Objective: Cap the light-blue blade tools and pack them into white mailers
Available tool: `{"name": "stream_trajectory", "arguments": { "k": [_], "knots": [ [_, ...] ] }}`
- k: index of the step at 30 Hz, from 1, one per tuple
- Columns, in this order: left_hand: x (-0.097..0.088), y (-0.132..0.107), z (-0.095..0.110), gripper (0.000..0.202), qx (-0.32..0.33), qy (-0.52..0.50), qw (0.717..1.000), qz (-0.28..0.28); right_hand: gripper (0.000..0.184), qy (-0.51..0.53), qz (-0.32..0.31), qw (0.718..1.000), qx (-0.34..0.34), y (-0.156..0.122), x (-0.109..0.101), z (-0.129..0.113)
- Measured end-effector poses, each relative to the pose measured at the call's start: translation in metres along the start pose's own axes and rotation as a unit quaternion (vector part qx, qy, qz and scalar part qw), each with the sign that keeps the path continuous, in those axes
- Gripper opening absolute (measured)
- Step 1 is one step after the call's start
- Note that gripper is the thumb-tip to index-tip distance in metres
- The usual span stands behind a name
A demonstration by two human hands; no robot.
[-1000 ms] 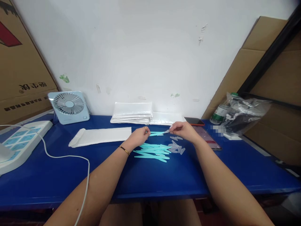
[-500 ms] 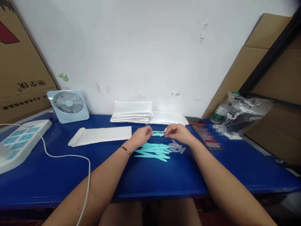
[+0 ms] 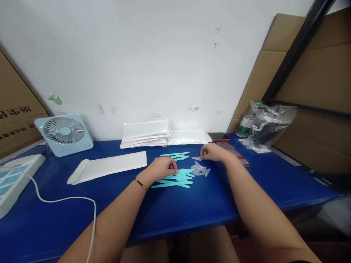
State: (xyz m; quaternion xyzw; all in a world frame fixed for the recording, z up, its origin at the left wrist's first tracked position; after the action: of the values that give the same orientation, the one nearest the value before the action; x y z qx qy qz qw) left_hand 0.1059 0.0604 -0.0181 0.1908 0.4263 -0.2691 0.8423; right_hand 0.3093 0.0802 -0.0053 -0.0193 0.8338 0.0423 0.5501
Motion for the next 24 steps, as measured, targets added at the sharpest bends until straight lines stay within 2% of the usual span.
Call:
{"name": "stream_trajectory", "arguments": {
  "k": [5,9,12,14,17,20,24],
  "knots": [
    [0.002,0.003,-0.007,0.023,-0.021,-0.008,1.0,0.011,0.001,-0.005,-0.005,1.0,0.006,-0.001,0.0,-0.003],
    [-0.011,0.003,-0.005,0.023,-0.026,-0.022,0.997,0.07,0.008,0.148,0.024,0.988,-0.022,-0.003,-0.011,-0.014],
    [-0.019,0.004,-0.007,0.022,-0.04,-0.08,0.99,0.107,0.021,0.281,0.057,0.955,-0.071,-0.004,-0.017,-0.03],
    [-0.021,0.006,-0.01,0.021,-0.044,-0.108,0.986,0.119,0.028,0.351,0.079,0.93,-0.072,-0.001,-0.016,-0.035],
    [-0.025,0.008,-0.017,0.02,-0.05,-0.115,0.981,0.147,0.032,0.473,0.09,0.877,-0.02,0.004,-0.002,-0.033],
    [-0.028,0.01,-0.022,0.017,-0.045,-0.114,0.979,0.165,0.034,0.557,0.068,0.827,0.029,0.008,0.015,-0.031],
    [-0.029,0.01,-0.026,0.015,-0.042,-0.113,0.978,0.169,0.03,0.569,0.052,0.819,0.054,0.009,0.023,-0.03]
  ]
}}
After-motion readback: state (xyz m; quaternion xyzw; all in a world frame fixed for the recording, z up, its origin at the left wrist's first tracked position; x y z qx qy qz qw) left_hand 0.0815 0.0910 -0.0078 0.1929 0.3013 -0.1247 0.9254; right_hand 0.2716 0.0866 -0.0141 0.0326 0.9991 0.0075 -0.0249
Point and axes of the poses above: each hand's wrist, its own y-axis towards the middle knuckle, its own x-axis out of the palm, z = x × y, the point moved 9 cm from there along y, towards the middle knuckle, and after that the axes turned 7 degrees about z, right-handed, at the moved point
